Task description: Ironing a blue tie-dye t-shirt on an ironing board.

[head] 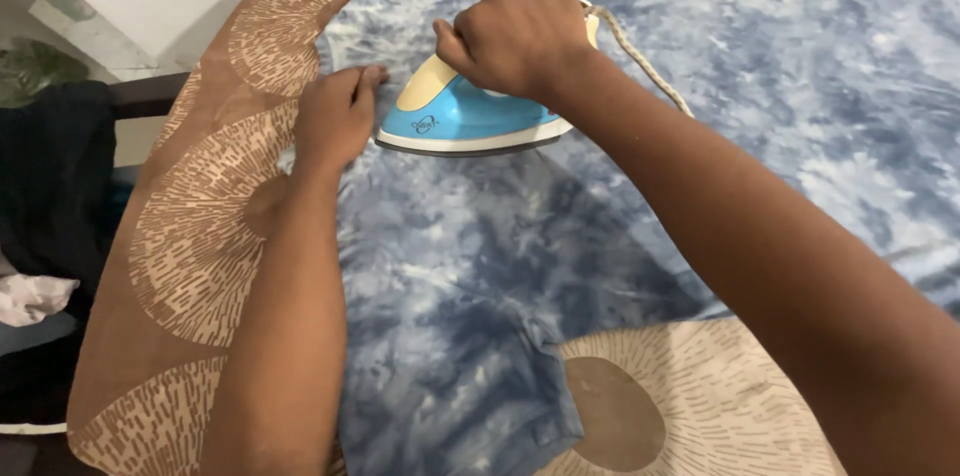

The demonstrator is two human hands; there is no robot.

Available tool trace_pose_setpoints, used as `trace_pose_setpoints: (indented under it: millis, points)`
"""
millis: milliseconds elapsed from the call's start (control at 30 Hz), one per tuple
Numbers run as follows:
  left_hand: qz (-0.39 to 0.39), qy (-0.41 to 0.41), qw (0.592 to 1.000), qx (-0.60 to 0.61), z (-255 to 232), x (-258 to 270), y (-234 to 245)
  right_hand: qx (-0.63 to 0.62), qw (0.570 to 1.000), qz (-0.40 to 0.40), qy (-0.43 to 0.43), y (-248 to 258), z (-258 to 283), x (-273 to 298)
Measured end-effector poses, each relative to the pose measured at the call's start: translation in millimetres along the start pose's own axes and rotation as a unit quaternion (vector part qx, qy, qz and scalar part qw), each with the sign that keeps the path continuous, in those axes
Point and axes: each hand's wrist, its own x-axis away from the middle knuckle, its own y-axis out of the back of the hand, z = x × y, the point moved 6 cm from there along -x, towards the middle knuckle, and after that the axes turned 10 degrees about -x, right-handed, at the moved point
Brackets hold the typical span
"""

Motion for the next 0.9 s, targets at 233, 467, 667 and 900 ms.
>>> trace_pose_setpoints:
  millis: [233,467,667,900]
  points:
    - [-0.011,0.009,1.0,-0.02,-10,7,14,0.024,0.994,0.08,-0.065,25,-71,27]
    - [0.0,0.015,1.0,-0.012,-8,8,12,0.162,0.941,0.124,-0.27,91,-251,134]
    - [0.002,0.009,1.0,-0.009,-5,6,6,0.342,0.936,0.061,0.053,72,-494,259]
    - [0.022,-0.029,0.994,-0.106,8,-3,-23,0.191,0.963,-0.006,-0.191,130,-325,199]
